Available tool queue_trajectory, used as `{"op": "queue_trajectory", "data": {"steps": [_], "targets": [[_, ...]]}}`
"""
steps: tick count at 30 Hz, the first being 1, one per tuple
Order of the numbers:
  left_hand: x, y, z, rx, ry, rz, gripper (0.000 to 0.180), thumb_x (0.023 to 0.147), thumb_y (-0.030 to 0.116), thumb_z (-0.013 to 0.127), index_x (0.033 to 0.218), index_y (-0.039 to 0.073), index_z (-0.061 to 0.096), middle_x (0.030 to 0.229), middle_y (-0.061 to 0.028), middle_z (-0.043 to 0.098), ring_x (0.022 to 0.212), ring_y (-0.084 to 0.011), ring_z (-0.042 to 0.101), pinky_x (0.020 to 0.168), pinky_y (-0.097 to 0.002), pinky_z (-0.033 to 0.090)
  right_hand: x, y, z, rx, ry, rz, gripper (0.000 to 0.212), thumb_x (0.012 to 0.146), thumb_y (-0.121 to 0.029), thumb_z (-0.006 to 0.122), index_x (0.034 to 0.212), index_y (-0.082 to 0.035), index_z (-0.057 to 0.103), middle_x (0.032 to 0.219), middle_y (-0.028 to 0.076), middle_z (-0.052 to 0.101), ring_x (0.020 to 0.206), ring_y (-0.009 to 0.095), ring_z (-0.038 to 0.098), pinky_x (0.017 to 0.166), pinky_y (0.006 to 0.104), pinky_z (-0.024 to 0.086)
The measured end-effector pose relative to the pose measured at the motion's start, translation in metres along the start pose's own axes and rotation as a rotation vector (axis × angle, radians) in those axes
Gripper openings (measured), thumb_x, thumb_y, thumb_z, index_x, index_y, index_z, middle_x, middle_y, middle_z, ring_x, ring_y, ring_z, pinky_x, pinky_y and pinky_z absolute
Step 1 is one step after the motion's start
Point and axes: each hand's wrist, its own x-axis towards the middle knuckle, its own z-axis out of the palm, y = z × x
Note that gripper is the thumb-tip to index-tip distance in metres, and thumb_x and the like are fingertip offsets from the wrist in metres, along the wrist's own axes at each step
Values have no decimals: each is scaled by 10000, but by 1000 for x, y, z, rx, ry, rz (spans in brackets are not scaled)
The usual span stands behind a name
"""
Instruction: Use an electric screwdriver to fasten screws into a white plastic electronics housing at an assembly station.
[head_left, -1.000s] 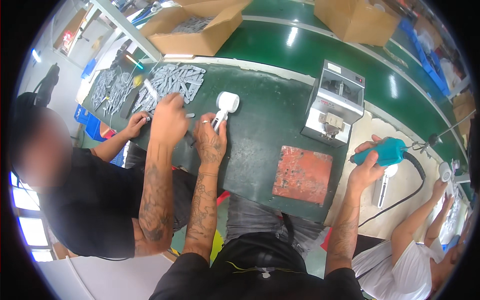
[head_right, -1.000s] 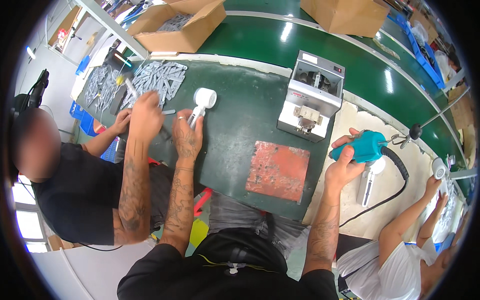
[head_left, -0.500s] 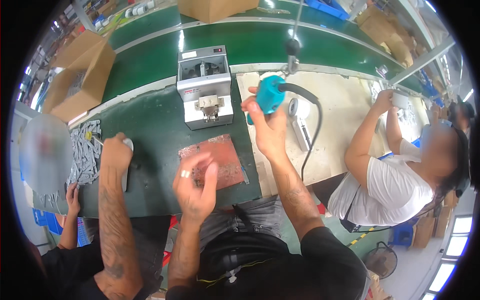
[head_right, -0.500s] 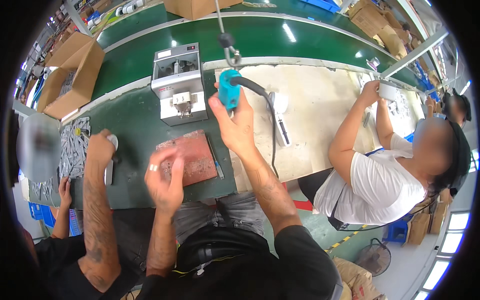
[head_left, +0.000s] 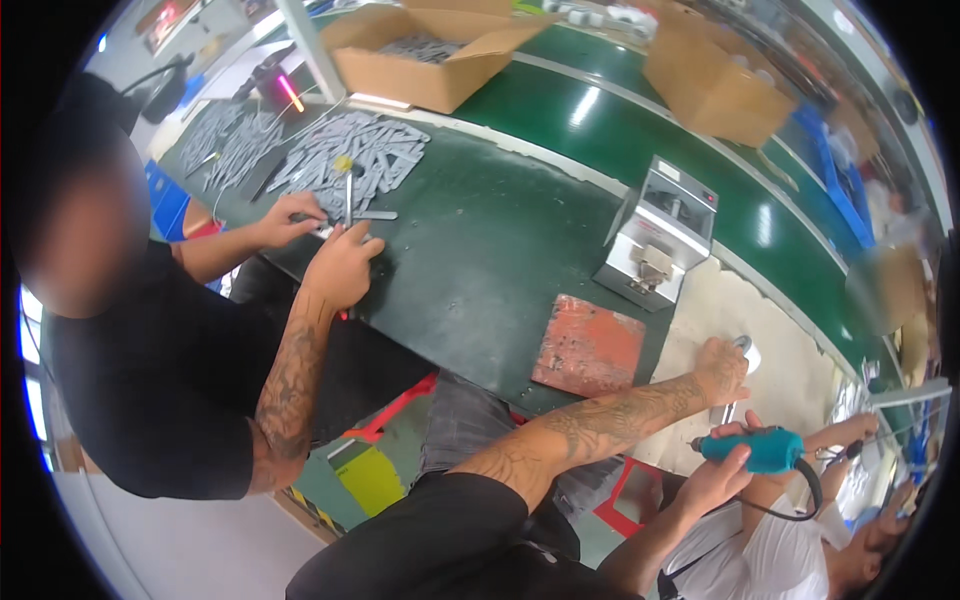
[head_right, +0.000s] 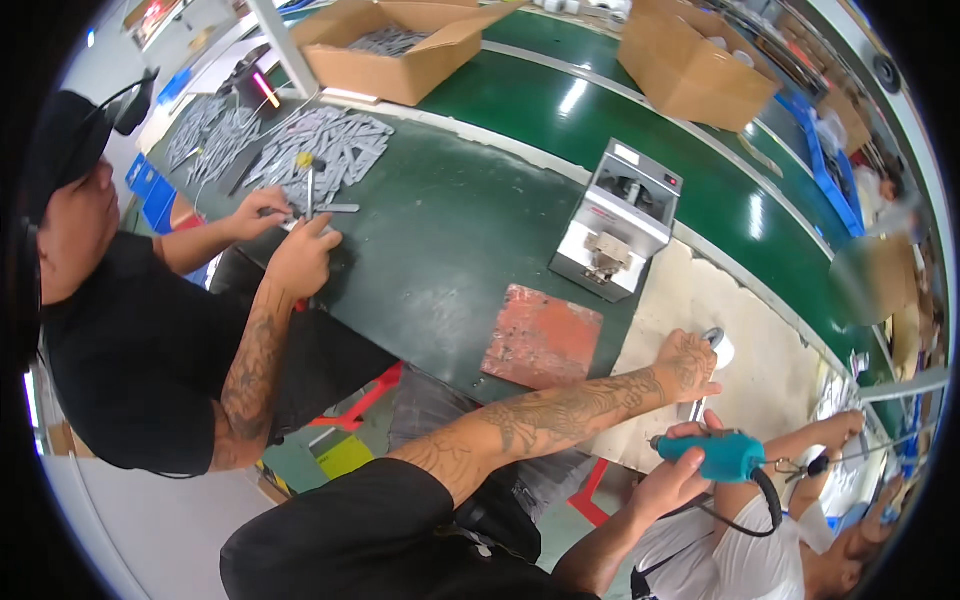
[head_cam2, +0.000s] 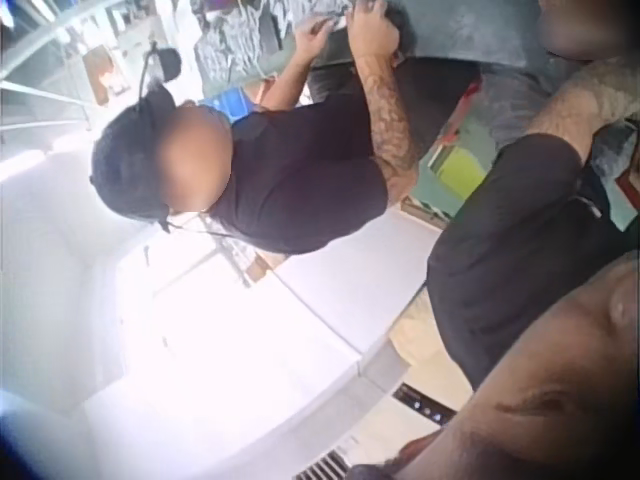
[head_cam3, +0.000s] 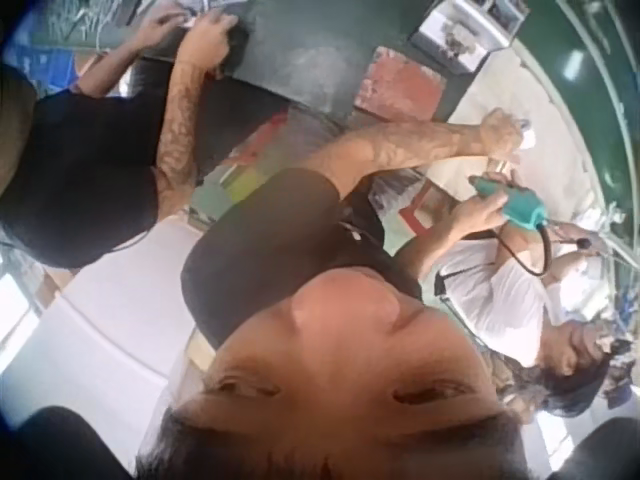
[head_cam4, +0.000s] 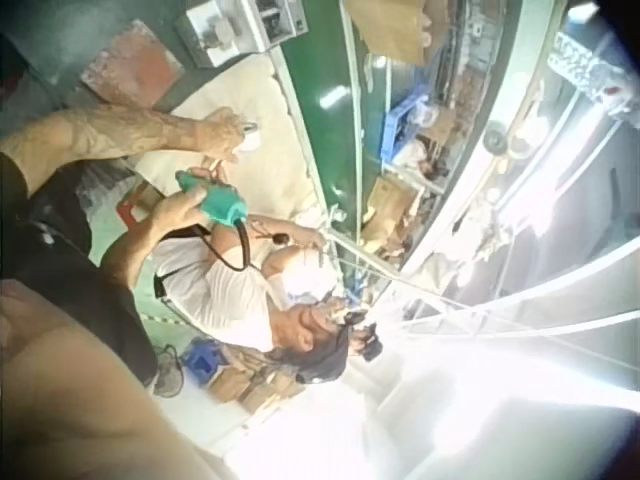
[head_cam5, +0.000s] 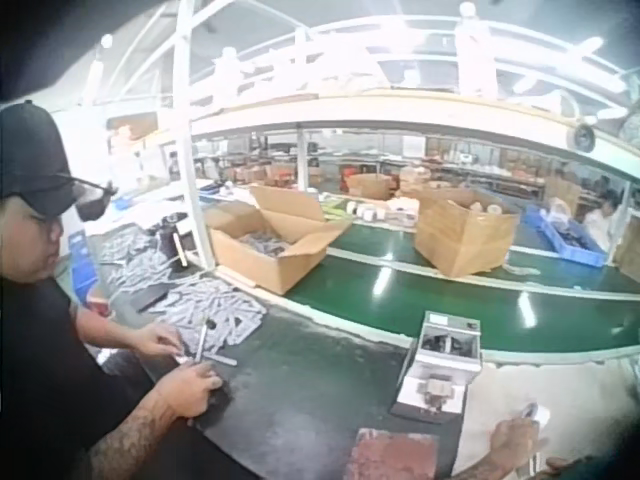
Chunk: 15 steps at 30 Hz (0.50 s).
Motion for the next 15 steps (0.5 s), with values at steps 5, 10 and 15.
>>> {"op": "queue_trajectory", "data": {"steps": [5,10,15], "targets": [[-5,-11,-6,-104,55,-90,334,840,383,668,986,94,749,1085,-122,718,1070,-288,630,869,-495,388,5,-9,19,21,24,61,843,982,-653,645,1352,93,512,887,89,618,829,168,602,637,269,516],[-28,-23,-62,-267,115,18,304,828,273,633,1012,45,712,1010,-162,718,1042,-346,678,899,-508,512,12,-5,14,28,-33,56,762,1044,-559,607,1450,72,473,928,74,620,869,161,589,786,303,489],[-121,-67,-159,-198,447,43,360,872,305,750,1039,-7,682,949,-175,693,915,-355,679,804,-469,573,4,-14,51,134,-141,134,734,1023,-553,640,1395,65,503,903,91,662,778,154,607,696,297,488]]}}
